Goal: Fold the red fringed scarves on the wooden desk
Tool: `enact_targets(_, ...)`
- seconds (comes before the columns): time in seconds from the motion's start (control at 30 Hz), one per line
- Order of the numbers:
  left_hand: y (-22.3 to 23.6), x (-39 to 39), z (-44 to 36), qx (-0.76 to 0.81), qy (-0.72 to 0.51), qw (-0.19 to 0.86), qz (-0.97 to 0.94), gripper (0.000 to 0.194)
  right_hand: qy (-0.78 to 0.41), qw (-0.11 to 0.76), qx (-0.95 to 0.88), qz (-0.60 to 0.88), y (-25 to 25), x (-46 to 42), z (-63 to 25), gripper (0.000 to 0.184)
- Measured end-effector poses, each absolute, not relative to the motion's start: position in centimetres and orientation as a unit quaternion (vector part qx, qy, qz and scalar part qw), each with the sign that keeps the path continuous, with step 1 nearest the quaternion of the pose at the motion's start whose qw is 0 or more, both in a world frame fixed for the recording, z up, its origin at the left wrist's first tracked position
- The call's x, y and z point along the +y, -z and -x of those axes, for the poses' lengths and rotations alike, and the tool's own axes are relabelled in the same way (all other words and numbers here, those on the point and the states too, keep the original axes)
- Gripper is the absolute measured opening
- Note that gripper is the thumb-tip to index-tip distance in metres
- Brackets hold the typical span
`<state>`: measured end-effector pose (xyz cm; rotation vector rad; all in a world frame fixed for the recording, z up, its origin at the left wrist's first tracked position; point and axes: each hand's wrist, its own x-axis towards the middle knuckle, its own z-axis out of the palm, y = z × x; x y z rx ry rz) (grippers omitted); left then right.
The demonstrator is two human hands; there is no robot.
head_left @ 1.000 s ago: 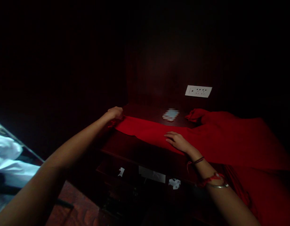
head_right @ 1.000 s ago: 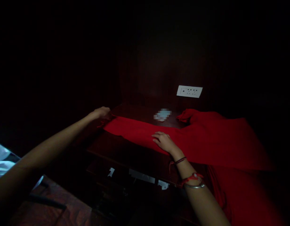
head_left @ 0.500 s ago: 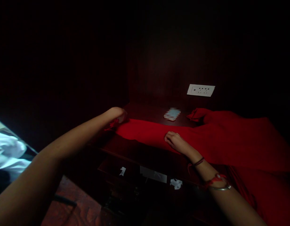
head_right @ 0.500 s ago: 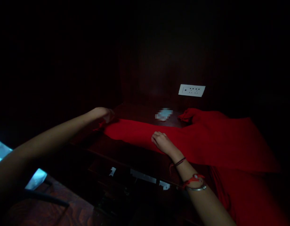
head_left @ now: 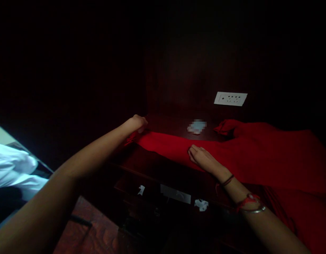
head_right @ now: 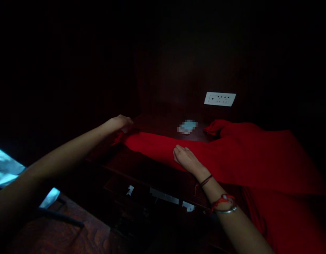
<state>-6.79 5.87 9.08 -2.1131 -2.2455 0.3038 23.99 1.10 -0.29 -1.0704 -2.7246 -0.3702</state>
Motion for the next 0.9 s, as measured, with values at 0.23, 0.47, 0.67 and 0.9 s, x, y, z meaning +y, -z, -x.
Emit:
enact_targets(0.23, -10.3, 4.6, 6.5, -0.715, -0.169, 0.022, 0.678, 0.023, 0.038, 0.165, -0.95, 0.261, -3.1, 0.0, -17.1, 0.032)
enact_targets(0.47, -5.3, 2.2, 9.4, -0.698, 0.005, 0.0, 0.716, 0.025, 0.041, 0.118, -0.945, 0.302, -0.3, -0.2, -10.3, 0.02)
enact_targets(0.67, -2.8, -2.9, 8.9, -0.578, 0.131, 0.113, 0.797, 0.047, -0.118, 0.289, -0.877, 0.366, 0.7, 2.6, -10.7, 0.016)
enact_targets(0.9, -1.2, -2.6, 7.0, -0.544, 0.019, 0.208, 0.812, 0.026, -0.194, 0.374, -0.821, 0.385, 0.8, 3.2, -10.9, 0.018)
